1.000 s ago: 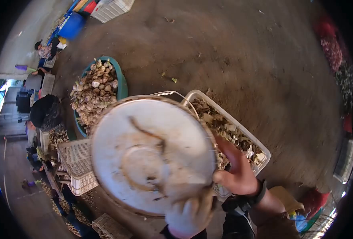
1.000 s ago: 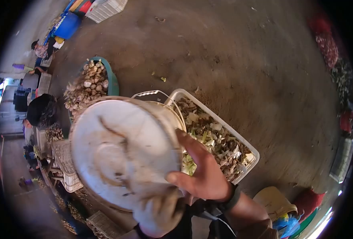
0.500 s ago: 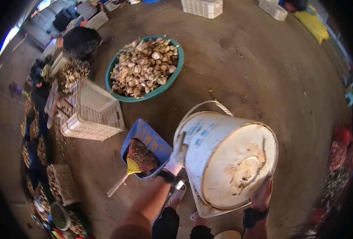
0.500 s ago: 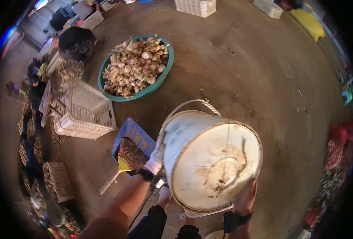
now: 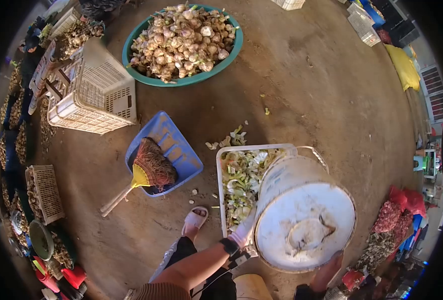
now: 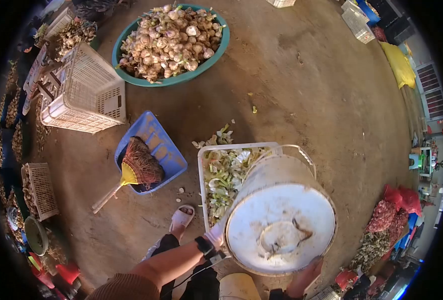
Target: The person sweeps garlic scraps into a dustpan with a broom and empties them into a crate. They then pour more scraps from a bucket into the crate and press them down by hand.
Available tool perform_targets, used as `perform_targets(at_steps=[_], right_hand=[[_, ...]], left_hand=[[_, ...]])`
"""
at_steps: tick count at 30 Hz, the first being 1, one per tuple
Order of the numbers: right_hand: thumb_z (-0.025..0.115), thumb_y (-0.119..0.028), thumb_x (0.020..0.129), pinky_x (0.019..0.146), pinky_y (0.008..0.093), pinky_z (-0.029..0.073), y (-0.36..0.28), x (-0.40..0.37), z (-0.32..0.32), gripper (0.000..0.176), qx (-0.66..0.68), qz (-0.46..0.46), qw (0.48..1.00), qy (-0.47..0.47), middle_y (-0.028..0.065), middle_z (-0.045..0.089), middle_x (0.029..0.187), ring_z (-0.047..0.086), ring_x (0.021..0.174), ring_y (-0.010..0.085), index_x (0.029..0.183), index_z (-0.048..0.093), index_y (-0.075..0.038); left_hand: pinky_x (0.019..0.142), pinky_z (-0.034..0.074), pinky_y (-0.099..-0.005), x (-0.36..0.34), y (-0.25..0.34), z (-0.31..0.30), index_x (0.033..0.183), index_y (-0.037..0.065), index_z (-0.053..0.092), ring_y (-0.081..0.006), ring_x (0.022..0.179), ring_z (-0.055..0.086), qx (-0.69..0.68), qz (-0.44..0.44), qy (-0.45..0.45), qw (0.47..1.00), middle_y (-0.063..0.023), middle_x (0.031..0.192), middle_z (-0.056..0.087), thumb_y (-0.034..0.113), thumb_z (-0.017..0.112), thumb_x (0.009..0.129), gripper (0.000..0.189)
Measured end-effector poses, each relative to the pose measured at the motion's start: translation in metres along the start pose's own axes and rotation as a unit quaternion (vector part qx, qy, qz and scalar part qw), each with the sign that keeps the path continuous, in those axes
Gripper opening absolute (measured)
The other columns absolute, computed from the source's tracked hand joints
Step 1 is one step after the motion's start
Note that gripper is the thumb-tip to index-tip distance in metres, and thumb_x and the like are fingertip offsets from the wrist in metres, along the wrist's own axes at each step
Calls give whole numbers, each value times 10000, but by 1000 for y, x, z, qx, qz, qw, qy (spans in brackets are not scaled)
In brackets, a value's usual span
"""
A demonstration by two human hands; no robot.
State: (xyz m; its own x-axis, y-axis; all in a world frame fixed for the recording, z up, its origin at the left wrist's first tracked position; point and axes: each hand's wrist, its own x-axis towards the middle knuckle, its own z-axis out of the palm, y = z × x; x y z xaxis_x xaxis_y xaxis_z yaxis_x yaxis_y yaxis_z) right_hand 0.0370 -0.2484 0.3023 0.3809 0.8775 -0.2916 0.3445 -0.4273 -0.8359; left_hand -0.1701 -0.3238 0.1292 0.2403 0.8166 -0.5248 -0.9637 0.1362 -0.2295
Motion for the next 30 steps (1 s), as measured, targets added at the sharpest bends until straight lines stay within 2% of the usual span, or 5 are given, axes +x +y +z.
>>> perform_targets(at_steps=[12,21,23,25,30], right_hand=[[409,-161,916,814,315,440,-1,-20,-59,285,-69,-178,982,-1,116,577,987,548,884,195,1103,493,37],[458,-125,877,719,318,450,-12,-54,-74,178,-131,-220,966,-35,110,585,864,564,783,189,972,523,11],[469,-117,868,697,318,452,-10,-66,-68,156,-139,-235,959,-75,109,587,836,567,761,187,943,529,5],[480,-109,860,676,319,455,-5,-83,-55,134,-144,-247,949,-132,108,589,809,571,738,186,914,536,0],[507,-89,838,623,320,460,39,-153,10,87,-168,-238,874,-389,105,594,740,580,682,182,842,552,-15]], left_hand=[[1076,112,-450,-129,6,134,1392,49,205,-428,1333,70,622,341,-31,704,-311,1411,105,212,744,633,945],[1076,109,-424,-222,-49,117,1372,-32,184,-413,1339,73,570,453,23,685,-315,1413,71,277,654,728,856],[898,369,-347,-250,-62,116,1315,11,361,-231,1075,477,548,535,140,627,-243,1310,381,213,689,671,751],[1059,207,-288,-314,-58,116,1400,88,214,-337,1310,249,621,451,185,614,-197,1445,178,234,600,787,739],[1043,253,-391,-375,-104,9,1391,9,152,-290,1248,324,275,626,288,671,-184,1376,280,378,531,862,748]])
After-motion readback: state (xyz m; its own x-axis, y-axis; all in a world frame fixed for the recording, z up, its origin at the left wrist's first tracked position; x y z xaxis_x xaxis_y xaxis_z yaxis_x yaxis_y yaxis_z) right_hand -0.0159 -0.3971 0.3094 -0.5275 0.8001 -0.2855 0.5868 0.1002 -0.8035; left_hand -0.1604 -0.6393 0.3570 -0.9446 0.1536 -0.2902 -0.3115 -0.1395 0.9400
